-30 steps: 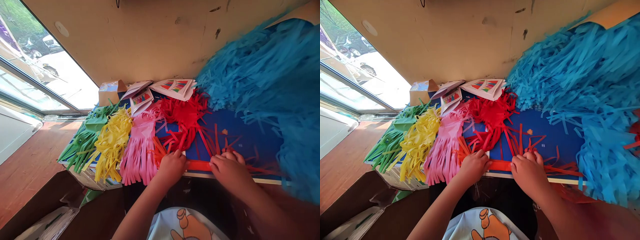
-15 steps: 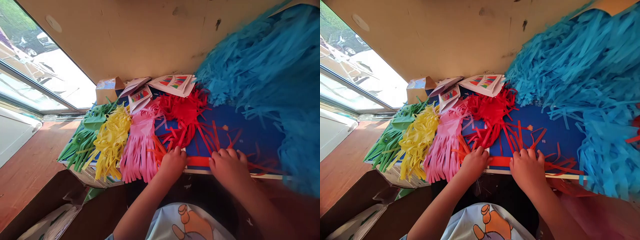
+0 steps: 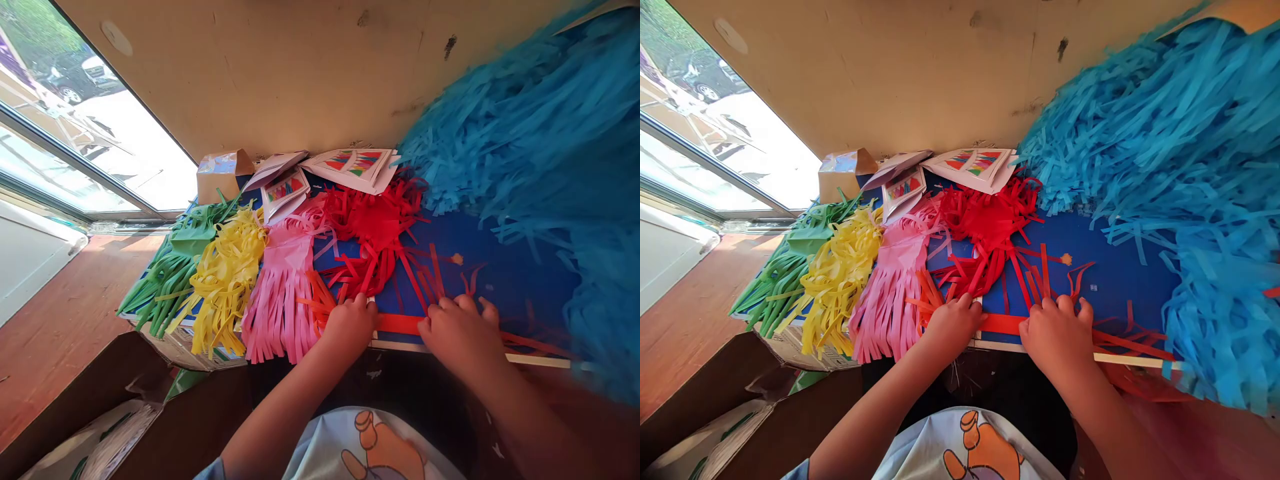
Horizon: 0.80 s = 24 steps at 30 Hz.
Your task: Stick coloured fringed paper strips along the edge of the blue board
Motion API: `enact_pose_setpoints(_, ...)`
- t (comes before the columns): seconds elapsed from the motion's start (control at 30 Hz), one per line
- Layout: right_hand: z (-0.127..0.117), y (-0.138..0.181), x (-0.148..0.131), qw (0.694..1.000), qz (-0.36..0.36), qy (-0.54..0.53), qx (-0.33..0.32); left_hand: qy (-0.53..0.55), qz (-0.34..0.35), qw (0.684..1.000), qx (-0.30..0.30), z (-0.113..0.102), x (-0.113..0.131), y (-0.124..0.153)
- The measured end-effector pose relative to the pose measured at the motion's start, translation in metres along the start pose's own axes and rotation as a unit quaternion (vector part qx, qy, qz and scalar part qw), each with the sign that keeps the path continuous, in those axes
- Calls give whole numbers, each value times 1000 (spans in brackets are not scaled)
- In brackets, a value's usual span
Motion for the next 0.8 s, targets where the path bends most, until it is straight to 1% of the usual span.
enact_pose_setpoints(0.13, -7, 0, -4, 1000, 3, 16, 22, -2, 2, 1000, 12, -3, 3, -1)
enact_pose_setpoints(0.23, -11, 0, -3, 999, 24, 27, 19, -5, -1, 1000, 17, -5, 3, -2)
enact_pose_setpoints(0.3, -12, -1, -3, 999, 32, 34, 18, -7, 3, 1000, 21, -9, 2, -2)
enact_pose_setpoints(0.37, -14, -2, -3, 998, 33, 39, 27, -14, 27, 999, 35, -18, 2, 3)
enact_pose_setpoints(0.43, -15, -4, -3, 998, 32, 45, 40, -23, 46, 996, 76, -32, 3, 11)
enact_pose_setpoints(0.5, -15, -4, -2, 997, 32, 48, 50, -17, 55, 989, 138, -45, 8, 24)
enact_pose_setpoints(0.53, -16, -3, -2, 997, 33, 50, 53, -7, 65, 984, 168, -48, 14, 32)
enact_pose_setpoints(0.6, -17, -2, -2, 997, 31, 50, 57, 21, 119, 972, 203, -42, 35, 50)
enact_pose_setpoints(0.67, -18, -1, -2, 997, 29, 51, 59, 33, 186, 963, 195, -22, 59, 64)
enact_pose_setpoints(0.73, -19, 0, -3, 996, 25, 53, 61, 30, 194, 965, 173, -3, 68, 67)
enact_pose_setpoints(0.8, -18, 0, -3, 996, 24, 57, 64, 21, 178, 972, 151, 9, 64, 63)
Point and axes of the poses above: each hand's wrist, its own y-axis away from the middle knuckle, its own z-axis out of the palm, x = y × z, the point moved 10 cm from there along -y, towards the middle knuckle, and after that the axes turned 15 degrees about -z, right-handed, at the moved point
